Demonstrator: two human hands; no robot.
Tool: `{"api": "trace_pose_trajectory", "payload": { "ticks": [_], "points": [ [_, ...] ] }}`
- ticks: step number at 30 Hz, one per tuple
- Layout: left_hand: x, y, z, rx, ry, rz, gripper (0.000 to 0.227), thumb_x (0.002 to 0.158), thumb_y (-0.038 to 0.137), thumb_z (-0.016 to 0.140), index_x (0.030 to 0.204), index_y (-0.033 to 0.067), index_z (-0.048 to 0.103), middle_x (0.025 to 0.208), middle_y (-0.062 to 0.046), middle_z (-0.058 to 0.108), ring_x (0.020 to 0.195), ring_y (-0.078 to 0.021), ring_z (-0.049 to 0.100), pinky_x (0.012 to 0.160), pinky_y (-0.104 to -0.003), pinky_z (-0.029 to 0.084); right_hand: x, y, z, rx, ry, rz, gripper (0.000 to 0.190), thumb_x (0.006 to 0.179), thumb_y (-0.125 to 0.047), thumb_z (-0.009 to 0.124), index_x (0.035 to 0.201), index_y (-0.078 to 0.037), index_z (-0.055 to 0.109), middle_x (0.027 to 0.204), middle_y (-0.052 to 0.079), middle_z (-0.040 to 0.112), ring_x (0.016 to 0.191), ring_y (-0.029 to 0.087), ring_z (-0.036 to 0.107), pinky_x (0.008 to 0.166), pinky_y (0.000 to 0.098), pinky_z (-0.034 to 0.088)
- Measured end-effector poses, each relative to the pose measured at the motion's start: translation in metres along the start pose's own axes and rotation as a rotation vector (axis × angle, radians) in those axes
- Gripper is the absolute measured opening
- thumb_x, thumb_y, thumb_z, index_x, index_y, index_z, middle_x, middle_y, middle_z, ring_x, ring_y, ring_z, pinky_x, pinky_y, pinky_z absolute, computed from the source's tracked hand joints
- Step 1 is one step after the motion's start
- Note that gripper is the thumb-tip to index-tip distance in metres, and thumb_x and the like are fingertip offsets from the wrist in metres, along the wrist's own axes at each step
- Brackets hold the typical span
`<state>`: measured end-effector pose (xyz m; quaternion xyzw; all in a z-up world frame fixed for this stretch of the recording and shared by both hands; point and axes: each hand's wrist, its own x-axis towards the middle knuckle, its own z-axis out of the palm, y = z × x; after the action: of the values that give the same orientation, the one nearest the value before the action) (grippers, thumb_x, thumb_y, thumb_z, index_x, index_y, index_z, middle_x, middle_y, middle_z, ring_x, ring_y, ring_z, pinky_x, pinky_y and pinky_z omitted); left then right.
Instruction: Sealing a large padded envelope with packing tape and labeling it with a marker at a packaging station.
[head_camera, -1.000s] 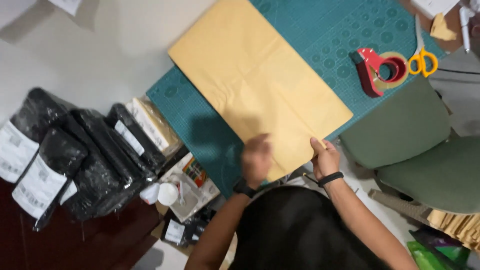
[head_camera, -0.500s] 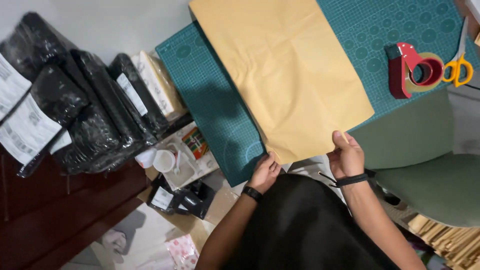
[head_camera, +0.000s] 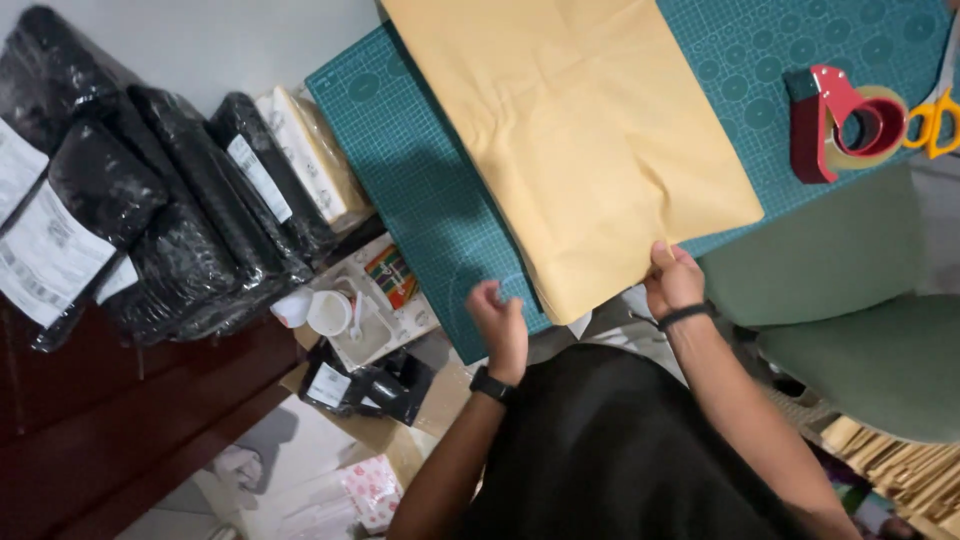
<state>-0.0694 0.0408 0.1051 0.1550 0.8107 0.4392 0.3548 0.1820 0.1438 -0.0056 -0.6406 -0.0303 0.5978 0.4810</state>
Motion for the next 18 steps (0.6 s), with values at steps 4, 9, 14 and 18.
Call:
{"api": "trace_pose_trajectory", "payload": {
  "ticks": [4,9,14,18],
  "points": [
    [0.002,0.092,0.021,0.122,-0.113,0.4,0.045,0.077,0.006,0.069,0.121,0.012,0.062,0.11,-0.008,0.047,0.097,-0.0285,0.054,0.09,-0.044,0.047,0.039,0.026,0.007,0.056,-0.057,0.035,0.025,0.098,-0.013,0.078,0.115,-0.011,0.059,0.096,0.008,0.067,0.091,0.028,0.072,0.084,0.0487,0.064],
    [0.028,0.133,0.101,0.681,-0.479,1.389,0.044,0.09,0.02,0.059,0.13,0.0383,0.062,0.117,0.005,0.062,0.12,-0.0213,0.061,0.1,-0.039,0.048,0.062,0.038,0.026,-0.069,-0.067,0.089,0.019,0.099,-0.018,0.072,0.109,-0.02,0.056,0.076,-0.001,0.055,0.065,0.015,0.06,0.061,0.0299,0.062],
    [0.047,0.135,0.164,0.892,-0.61,1.69,0.062,0.083,0.026,0.078,0.141,0.0361,0.057,0.157,-0.004,0.043,0.148,-0.0317,0.036,0.116,-0.064,0.029,0.054,0.025,0.051,-0.143,-0.039,0.029,0.019,0.096,-0.003,0.062,0.108,-0.016,0.065,0.069,0.001,0.05,0.051,0.016,0.051,0.045,0.0302,0.055],
    [0.064,0.129,0.181,1.32,-0.854,1.466,0.11,0.074,0.05,0.095,0.163,0.0427,0.029,0.175,-0.008,0.007,0.161,-0.0342,0.004,0.119,-0.081,0.01,0.049,0.018,0.058,-0.193,-0.015,0.0,0.017,0.093,-0.001,0.061,0.1,-0.013,0.07,0.068,0.007,0.057,0.048,0.019,0.058,0.042,0.0329,0.056]
  ]
}}
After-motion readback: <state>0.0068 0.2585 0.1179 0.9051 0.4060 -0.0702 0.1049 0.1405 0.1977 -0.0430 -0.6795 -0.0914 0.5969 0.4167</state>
